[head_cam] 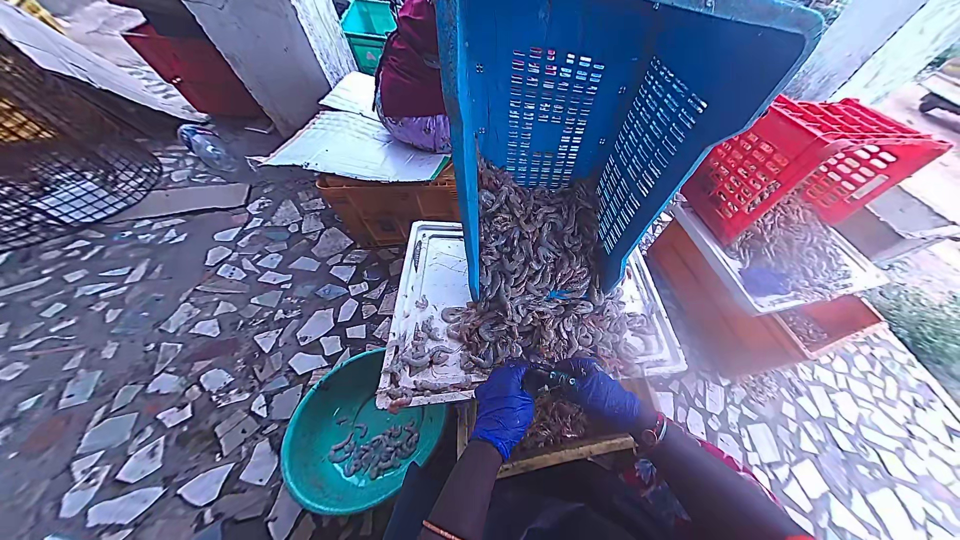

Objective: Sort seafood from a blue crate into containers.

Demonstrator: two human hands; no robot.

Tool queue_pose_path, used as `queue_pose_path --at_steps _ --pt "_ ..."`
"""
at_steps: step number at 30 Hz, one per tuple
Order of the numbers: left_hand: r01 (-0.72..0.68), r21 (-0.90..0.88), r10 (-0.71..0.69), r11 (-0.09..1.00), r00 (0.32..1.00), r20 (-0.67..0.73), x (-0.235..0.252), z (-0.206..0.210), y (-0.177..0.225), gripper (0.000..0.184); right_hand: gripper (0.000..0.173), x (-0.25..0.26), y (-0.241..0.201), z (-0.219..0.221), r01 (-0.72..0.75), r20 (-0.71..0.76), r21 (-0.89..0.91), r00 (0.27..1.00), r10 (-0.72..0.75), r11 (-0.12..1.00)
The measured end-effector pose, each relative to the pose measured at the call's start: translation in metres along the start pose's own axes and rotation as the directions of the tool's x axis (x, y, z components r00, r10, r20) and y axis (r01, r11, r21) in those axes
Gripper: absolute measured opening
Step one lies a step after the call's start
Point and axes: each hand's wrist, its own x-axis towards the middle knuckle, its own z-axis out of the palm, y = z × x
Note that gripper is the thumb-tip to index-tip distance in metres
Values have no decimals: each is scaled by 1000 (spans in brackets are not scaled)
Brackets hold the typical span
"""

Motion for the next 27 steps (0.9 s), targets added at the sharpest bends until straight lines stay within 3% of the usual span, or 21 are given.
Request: queue_pose_path --at_steps 2,3,5,6,9,11,13,15,16,17,18,20,22,24,27 --pt "59 -16 -59 998 998 -24 2 -5 -11 37 16 -1 -2 -6 9 27 27 1000 -10 1000" --pt "76 -102 -79 992 996 -28 3 -7 -18 37 18 1 -5 -10 -17 45 -142 999 23 990" --pt "48 -417 -73 908 996 -45 1 -7 -25 36 37 13 0 -11 -16 63 -607 996 68 794" --pt "20 -563 -57 826 997 -50 -1 -5 -25 37 44 17 7 -7 15 63 -700 997 42 714" --pt "-12 -779 -67 627 995 -70 -6 2 -12 36 42 23 19 20 148 12 -711 980 -198 688" --pt "-2 -829 -122 559 989 -84 -8 6 -8 36 39 24 25 37 214 -50 -718 933 -355 663" --pt "1 -842 -166 540 981 -105 -8 2 -11 37 34 25 30 42 255 -55 -686 916 -398 682" --pt "57 -718 -205 694 971 -121 -11 -13 -23 36 27 24 28 37 252 63 -644 958 -279 722" --pt "137 -510 -226 849 967 -115 -12 -25 -33 35 27 26 22 31 238 165 -672 971 -172 701" --pt "250 -185 -270 950 958 -92 -16 -41 -41 35 31 34 14 24 216 235 -745 970 -55 632" --pt "357 118 -349 927 933 -81 -18 -54 -50 36 35 45 4 18 173 224 -806 974 22 566" --pt "475 385 -481 792 872 -86 -21 -64 -73 37 33 77 -14 7 50 26 -830 998 -51 555" --pt "530 450 -534 719 835 -129 -23 -66 -87 38 32 124 -32 4 13 -68 -865 987 -143 502" --pt "552 463 -531 694 826 -189 -21 -68 -87 38 34 170 -40 1 122 61 -914 984 -166 387" --pt "581 433 -531 690 812 -243 -13 -70 -79 42 32 203 -49 3 180 178 -948 983 -33 261"
